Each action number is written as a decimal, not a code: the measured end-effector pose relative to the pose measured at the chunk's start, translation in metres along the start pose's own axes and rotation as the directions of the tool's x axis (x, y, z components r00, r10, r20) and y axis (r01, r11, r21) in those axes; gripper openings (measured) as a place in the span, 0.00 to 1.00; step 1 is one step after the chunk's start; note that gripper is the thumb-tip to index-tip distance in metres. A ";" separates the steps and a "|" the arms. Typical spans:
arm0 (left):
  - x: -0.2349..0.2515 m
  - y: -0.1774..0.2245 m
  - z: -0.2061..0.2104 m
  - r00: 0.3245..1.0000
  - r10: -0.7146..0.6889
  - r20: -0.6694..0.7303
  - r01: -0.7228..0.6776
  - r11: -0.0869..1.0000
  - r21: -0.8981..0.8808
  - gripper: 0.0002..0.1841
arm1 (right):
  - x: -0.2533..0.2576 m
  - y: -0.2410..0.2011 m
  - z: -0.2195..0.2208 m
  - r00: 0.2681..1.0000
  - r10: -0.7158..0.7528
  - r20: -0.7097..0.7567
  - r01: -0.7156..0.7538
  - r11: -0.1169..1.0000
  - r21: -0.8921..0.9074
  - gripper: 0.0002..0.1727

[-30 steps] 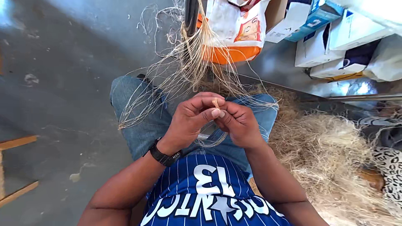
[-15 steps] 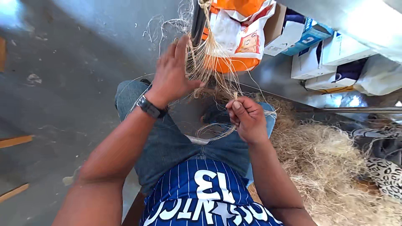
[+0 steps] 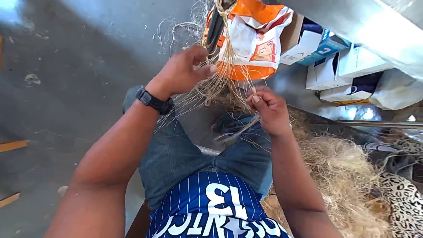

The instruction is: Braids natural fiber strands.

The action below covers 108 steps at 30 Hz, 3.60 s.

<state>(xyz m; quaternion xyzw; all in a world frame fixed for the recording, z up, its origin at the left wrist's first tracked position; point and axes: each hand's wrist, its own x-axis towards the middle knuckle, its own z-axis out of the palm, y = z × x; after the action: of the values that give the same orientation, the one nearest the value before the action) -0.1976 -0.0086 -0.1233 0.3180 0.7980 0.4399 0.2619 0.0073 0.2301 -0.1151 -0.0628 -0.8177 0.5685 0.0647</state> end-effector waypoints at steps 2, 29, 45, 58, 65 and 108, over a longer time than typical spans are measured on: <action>0.016 0.009 0.011 0.999 0.044 -0.014 -0.046 0.992 -0.120 0.31 | 0.030 -0.003 -0.004 0.995 -0.084 0.046 0.089 0.988 -0.127 0.15; 0.033 0.011 -0.011 0.988 0.050 0.148 0.005 0.937 -0.349 0.13 | 0.104 0.006 -0.019 0.890 -0.055 0.453 -0.124 0.926 0.357 0.15; 0.024 0.014 0.001 0.994 0.040 0.098 0.015 0.864 -0.504 0.05 | 0.099 0.001 -0.004 0.925 -0.010 0.379 -0.231 0.779 0.584 0.12; 0.019 0.013 0.008 0.997 -0.008 0.080 0.051 0.833 -0.551 0.04 | 0.097 0.007 -0.002 0.944 -0.006 0.331 -0.212 0.756 0.619 0.14; -0.005 0.000 0.004 0.995 -0.014 0.097 0.060 0.872 -0.485 0.13 | 0.089 0.005 0.000 0.951 0.037 0.307 -0.250 0.675 0.694 0.16; -0.223 -0.082 -0.054 0.912 -0.410 -0.026 0.411 0.910 0.055 0.09 | -0.228 0.028 -0.246 0.859 0.472 -0.198 -0.471 0.880 0.056 0.10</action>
<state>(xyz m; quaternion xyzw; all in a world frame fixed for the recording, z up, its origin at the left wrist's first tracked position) -0.1108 -0.2361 -0.1376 0.1479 0.8614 0.3534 0.3336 0.2764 0.4265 -0.0641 -0.3192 -0.7647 0.5598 0.0081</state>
